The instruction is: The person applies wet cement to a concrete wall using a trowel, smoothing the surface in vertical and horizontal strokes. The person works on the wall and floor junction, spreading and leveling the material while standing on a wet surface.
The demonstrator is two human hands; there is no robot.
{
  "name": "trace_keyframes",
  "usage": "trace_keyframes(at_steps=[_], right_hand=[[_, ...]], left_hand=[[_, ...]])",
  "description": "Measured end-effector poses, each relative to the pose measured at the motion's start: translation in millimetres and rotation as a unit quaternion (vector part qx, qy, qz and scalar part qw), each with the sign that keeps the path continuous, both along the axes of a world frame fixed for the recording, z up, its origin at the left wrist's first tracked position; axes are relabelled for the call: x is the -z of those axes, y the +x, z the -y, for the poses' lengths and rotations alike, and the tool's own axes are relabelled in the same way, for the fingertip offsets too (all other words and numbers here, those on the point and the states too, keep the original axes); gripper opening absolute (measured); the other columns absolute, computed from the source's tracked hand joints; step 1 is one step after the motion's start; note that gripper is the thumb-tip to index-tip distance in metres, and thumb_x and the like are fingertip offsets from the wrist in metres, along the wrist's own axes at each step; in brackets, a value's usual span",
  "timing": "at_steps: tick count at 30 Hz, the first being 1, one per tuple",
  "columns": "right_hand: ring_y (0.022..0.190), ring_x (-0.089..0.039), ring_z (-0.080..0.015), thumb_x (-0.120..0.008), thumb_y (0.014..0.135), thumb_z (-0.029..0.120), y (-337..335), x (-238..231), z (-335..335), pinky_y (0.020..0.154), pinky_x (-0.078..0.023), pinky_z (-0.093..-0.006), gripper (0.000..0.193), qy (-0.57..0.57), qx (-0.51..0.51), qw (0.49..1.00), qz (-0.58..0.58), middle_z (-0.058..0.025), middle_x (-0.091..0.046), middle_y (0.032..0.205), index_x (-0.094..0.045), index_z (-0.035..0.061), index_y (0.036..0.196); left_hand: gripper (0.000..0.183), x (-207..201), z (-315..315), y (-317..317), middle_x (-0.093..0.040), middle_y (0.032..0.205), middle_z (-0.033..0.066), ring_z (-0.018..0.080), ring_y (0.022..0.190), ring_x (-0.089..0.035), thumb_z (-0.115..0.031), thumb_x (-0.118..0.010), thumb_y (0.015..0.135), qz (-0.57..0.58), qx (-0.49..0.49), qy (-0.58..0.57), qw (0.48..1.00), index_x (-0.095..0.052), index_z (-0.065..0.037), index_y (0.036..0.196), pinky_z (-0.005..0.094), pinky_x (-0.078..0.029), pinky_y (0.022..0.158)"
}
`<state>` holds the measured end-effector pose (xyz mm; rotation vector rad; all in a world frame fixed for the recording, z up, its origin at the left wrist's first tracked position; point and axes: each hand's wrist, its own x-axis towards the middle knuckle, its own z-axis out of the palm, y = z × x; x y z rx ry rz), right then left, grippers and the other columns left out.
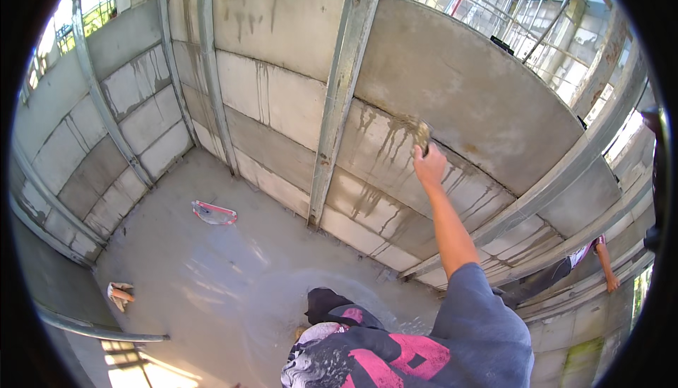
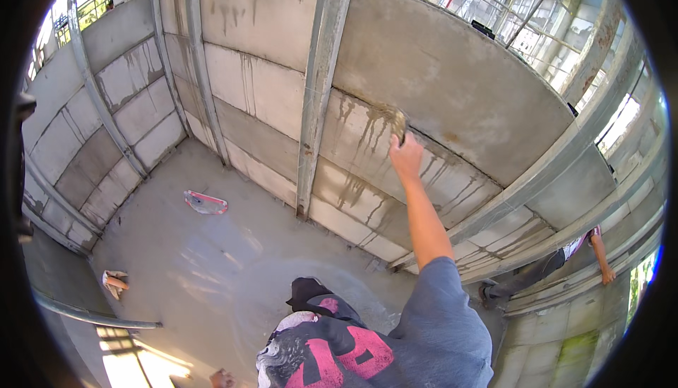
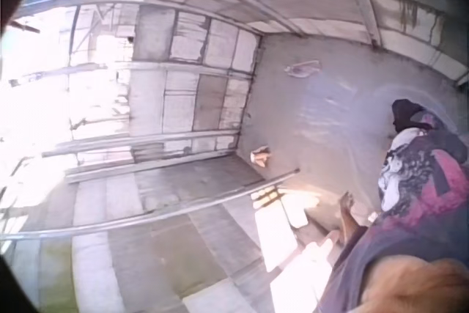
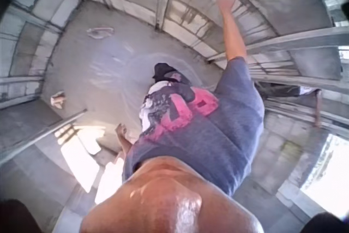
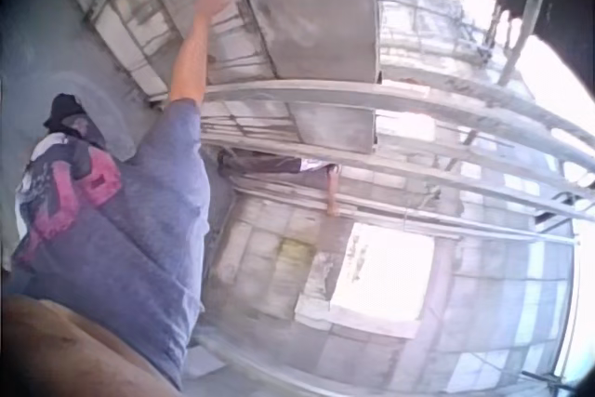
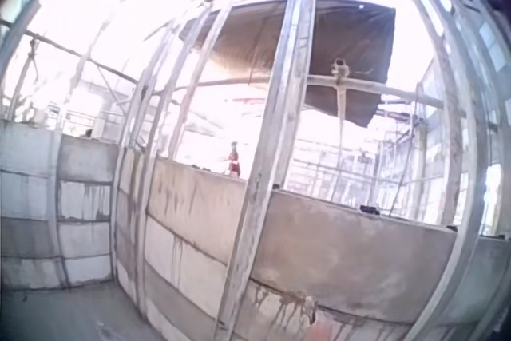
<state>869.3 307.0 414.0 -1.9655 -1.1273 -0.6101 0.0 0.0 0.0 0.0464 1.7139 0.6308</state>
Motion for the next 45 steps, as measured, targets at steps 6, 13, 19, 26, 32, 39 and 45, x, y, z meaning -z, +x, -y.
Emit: trace_keyframes(at_steps=[6,13,19,26,32,39,45], right_hand=[[0.086,-0.067,-0.0503,-0.073,0.088,0.031,-45.7,-4.8,-115.1,0.078,-0.054,-0.0561,0.034,-0.019,-0.005,0.996,-0.087,-0.0292,-0.069,0.086,-0.064,-0.0009,0.094],[0.077,-0.067,-0.0463,-0.076,0.088,0.033,41.1,62.3,-3.9,0.069,-0.052,-0.0535,0.033,0.103,0.170,0.977,-0.076,-0.0238,-0.070,0.082,-0.066,0.0017,0.089],[0.085,-0.069,-0.0450,-0.074,0.089,0.037,68.0,129.6,107.0,0.078,-0.053,-0.0516,0.039,0.251,0.480,0.801,-0.253,-0.0251,-0.072,0.088,-0.069,-0.0024,0.092],[0.089,-0.068,-0.0483,-0.067,0.093,0.031,-3.3,21.7,-11.5,0.082,-0.053,-0.0541,0.036,0.145,0.484,0.854,-0.125,-0.0260,-0.071,0.094,-0.062,-0.0025,0.104],[0.079,-0.070,-0.0377,-0.059,0.096,0.019,-65.8,51.6,-149.3,0.066,-0.058,-0.0471,0.019,0.059,0.316,0.947,0.022,-0.0187,-0.066,0.099,-0.056,0.0066,0.111],[0.081,-0.069,-0.0407,-0.062,0.094,0.017,-86.5,48.8,-156.8,0.067,-0.057,-0.0513,0.019,0.020,0.324,0.946,-0.005,-0.0190,-0.065,0.101,-0.056,0.0055,0.108],[0.080,-0.068,-0.0410,-0.055,0.099,0.017,-44.3,15.8,-108.4,0.065,-0.057,-0.0508,0.018,-0.035,0.430,0.902,0.020,-0.0190,-0.061,0.107,-0.055,0.0063,0.113]], left_hand=[[0.047,-117.6,-200.8,-21.3,-0.066,0.100,0.0121,0.0201,0.078,-0.064,-0.035,-0.062,0.097,-0.133,-0.012,0.249,0.959,-0.055,-0.010,0.136,0.0348,-0.054,0.060],[0.044,-151.3,-250.6,-112.3,-0.069,0.109,0.0147,0.0251,0.084,-0.066,-0.034,-0.059,0.100,-0.141,0.051,0.229,0.962,-0.058,-0.011,0.138,0.0425,-0.057,0.071],[0.046,-181.8,-385.9,-155.5,-0.069,0.110,0.0143,0.0256,0.085,-0.066,-0.034,-0.062,0.098,-0.172,0.121,0.222,0.952,-0.059,-0.012,0.138,0.0426,-0.057,0.071],[0.048,-213.9,-518.5,-173.2,-0.070,0.111,0.0139,0.0261,0.085,-0.067,-0.034,-0.065,0.096,-0.184,0.197,0.217,0.938,-0.059,-0.013,0.139,0.0428,-0.057,0.070],[0.051,-207.1,-568.9,-167.4,-0.071,0.111,0.0136,0.0266,0.085,-0.068,-0.035,-0.069,0.094,-0.174,0.238,0.195,0.935,-0.060,-0.014,0.139,0.0430,-0.058,0.070],[0.054,-202.5,-597.9,-161.2,-0.072,0.112,0.0132,0.0271,0.086,-0.069,-0.035,-0.072,0.092,-0.161,0.262,0.185,0.933,-0.061,-0.014,0.140,0.0432,-0.058,0.070],[0.056,-200.0,-616.7,-164.1,-0.072,0.113,0.0129,0.0276,0.086,-0.070,-0.035,-0.075,0.090,-0.159,0.288,0.173,0.928,-0.062,-0.015,0.140,0.0434,-0.059,0.070]])
